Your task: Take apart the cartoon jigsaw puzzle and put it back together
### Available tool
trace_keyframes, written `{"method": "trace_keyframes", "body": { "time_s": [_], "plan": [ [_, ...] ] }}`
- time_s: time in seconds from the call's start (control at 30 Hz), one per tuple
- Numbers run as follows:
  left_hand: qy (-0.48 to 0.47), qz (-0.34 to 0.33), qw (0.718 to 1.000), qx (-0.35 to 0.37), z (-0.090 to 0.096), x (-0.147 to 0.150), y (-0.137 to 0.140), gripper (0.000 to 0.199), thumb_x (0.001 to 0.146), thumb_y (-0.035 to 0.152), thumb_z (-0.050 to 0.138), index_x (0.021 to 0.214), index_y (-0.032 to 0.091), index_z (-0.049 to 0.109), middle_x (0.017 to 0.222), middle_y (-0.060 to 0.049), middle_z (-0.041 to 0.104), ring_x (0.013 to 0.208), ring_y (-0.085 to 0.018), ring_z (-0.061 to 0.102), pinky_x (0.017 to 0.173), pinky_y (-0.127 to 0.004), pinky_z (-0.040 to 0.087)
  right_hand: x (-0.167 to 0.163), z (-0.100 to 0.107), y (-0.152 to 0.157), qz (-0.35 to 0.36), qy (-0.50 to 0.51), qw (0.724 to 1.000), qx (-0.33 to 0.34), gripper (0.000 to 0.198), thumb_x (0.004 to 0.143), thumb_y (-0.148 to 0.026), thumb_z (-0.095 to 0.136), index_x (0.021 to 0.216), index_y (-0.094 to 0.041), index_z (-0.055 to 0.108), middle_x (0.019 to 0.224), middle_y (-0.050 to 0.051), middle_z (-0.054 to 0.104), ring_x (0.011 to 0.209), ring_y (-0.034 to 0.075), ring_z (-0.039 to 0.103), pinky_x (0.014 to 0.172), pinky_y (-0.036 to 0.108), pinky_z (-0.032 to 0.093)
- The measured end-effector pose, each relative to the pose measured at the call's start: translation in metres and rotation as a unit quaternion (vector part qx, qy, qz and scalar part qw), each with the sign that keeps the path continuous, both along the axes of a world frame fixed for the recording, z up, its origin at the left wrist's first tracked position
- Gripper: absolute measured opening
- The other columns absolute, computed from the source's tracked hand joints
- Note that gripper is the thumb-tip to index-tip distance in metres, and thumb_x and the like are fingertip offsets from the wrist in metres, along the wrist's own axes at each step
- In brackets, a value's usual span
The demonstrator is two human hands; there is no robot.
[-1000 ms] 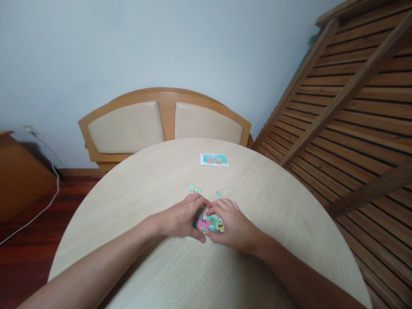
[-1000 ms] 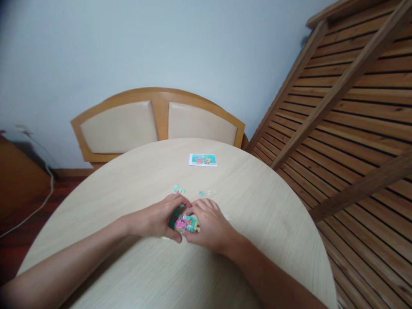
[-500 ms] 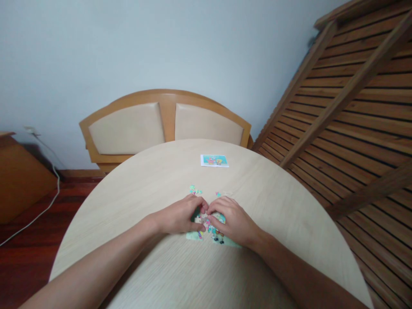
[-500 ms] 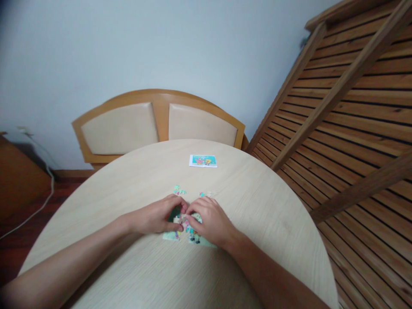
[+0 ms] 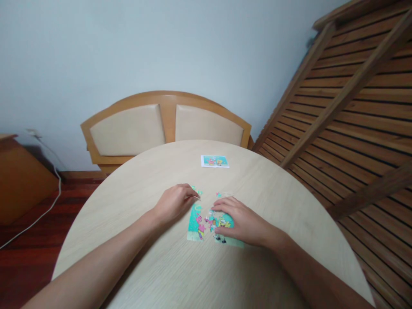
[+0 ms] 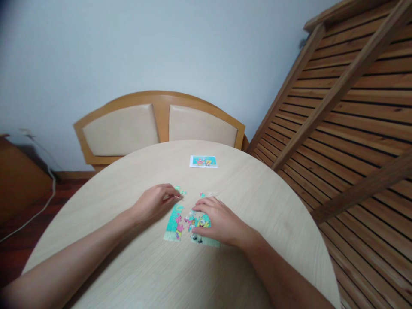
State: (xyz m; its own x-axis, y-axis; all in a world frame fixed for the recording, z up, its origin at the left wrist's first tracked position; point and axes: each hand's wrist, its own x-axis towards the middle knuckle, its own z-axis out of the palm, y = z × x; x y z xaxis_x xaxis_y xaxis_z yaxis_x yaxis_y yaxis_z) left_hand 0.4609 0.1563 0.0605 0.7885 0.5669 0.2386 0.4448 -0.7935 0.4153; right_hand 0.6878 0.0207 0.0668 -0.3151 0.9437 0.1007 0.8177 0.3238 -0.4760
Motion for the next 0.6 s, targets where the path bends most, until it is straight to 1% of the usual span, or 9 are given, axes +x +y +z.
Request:
{"method": "trace_keyframes", "body": {
  "time_s": [0.1,0.13,0.2,0.3,0.33,0.43,0.47,0.53,0.6],
  "plan": [
    [0.025,-0.005,0.999,0.023,-0.004,0.000,0.003,0.024,0.096,0.023,0.051,0.106,0.023,0.074,0.109,-0.007,0.070,0.100,-0.022,0.063,0.088,-0.034,0.050,0.008,0.006,-0.005,-0.065,-0.030,0.997,-0.022,0.078,0.067,-0.059,0.082,0.129,-0.016,0.061,0.133,0.013,0.058,0.125,0.033,0.049,0.108,0.045,0.039],
    [0.030,-0.008,0.999,0.024,-0.004,0.000,0.003,0.025,0.095,0.022,0.052,0.109,0.022,0.073,0.110,-0.008,0.069,0.102,-0.023,0.062,0.090,-0.036,0.050,0.011,0.009,-0.007,-0.084,-0.039,0.995,-0.033,0.084,0.062,-0.060,0.084,0.129,-0.016,0.060,0.134,0.015,0.057,0.124,0.034,0.049,0.107,0.047,0.039],
    [0.034,-0.009,0.999,0.015,-0.001,0.001,-0.002,0.026,0.092,0.021,0.055,0.114,0.020,0.069,0.112,-0.011,0.067,0.104,-0.025,0.061,0.094,-0.039,0.049,0.014,0.014,-0.011,-0.111,-0.055,0.991,-0.056,0.090,0.056,-0.059,0.087,0.128,-0.014,0.059,0.131,0.015,0.056,0.121,0.035,0.049,0.104,0.047,0.041],
    [0.041,-0.019,0.999,-0.001,0.009,0.001,-0.014,0.033,0.087,0.026,0.063,0.119,0.017,0.064,0.117,-0.013,0.063,0.107,-0.028,0.059,0.097,-0.044,0.048,0.016,0.018,-0.016,-0.135,-0.067,0.984,-0.094,0.087,0.051,-0.053,0.090,0.122,-0.013,0.059,0.123,0.015,0.056,0.116,0.034,0.051,0.101,0.045,0.043],
    [0.046,-0.042,0.998,-0.002,0.011,0.001,-0.019,0.038,0.086,0.031,0.067,0.121,0.018,0.063,0.120,-0.013,0.062,0.110,-0.029,0.058,0.098,-0.046,0.047,0.016,0.019,-0.017,-0.144,-0.069,0.982,-0.104,0.086,0.050,-0.051,0.091,0.120,-0.012,0.058,0.121,0.015,0.056,0.115,0.033,0.051,0.100,0.044,0.044],
    [0.055,-0.155,0.986,-0.009,0.015,0.001,-0.034,0.073,0.074,0.049,0.080,0.134,0.019,0.053,0.132,-0.013,0.056,0.121,-0.033,0.052,0.104,-0.048,0.044,0.016,0.017,-0.019,-0.171,-0.063,0.976,-0.115,0.083,0.047,-0.048,0.093,0.113,-0.012,0.058,0.117,0.014,0.055,0.112,0.032,0.051,0.097,0.042,0.044],
    [0.055,-0.180,0.982,-0.011,0.014,0.003,-0.039,0.079,0.072,0.051,0.082,0.137,0.019,0.050,0.135,-0.014,0.054,0.124,-0.033,0.050,0.106,-0.048,0.042,0.016,0.016,-0.018,-0.176,-0.055,0.976,-0.113,0.082,0.046,-0.046,0.093,0.112,-0.013,0.057,0.116,0.013,0.055,0.112,0.031,0.051,0.096,0.041,0.045],
    [0.049,-0.183,0.982,-0.008,0.011,0.007,-0.047,0.078,0.074,0.049,0.082,0.137,0.018,0.048,0.135,-0.014,0.055,0.124,-0.033,0.050,0.107,-0.048,0.041,0.017,0.013,-0.017,-0.181,-0.028,0.977,-0.105,0.075,0.048,-0.041,0.093,0.108,-0.015,0.056,0.113,0.011,0.056,0.109,0.030,0.052,0.092,0.039,0.045],
    [0.040,-0.173,0.984,-0.015,0.007,0.013,-0.052,0.068,0.079,0.043,0.079,0.135,0.018,0.050,0.130,-0.014,0.059,0.121,-0.032,0.052,0.106,-0.048,0.042,0.017,0.010,-0.014,-0.185,0.011,0.977,-0.105,0.059,0.056,-0.036,0.089,0.102,-0.017,0.056,0.107,0.008,0.059,0.102,0.026,0.055,0.085,0.034,0.046]
  ]
}}
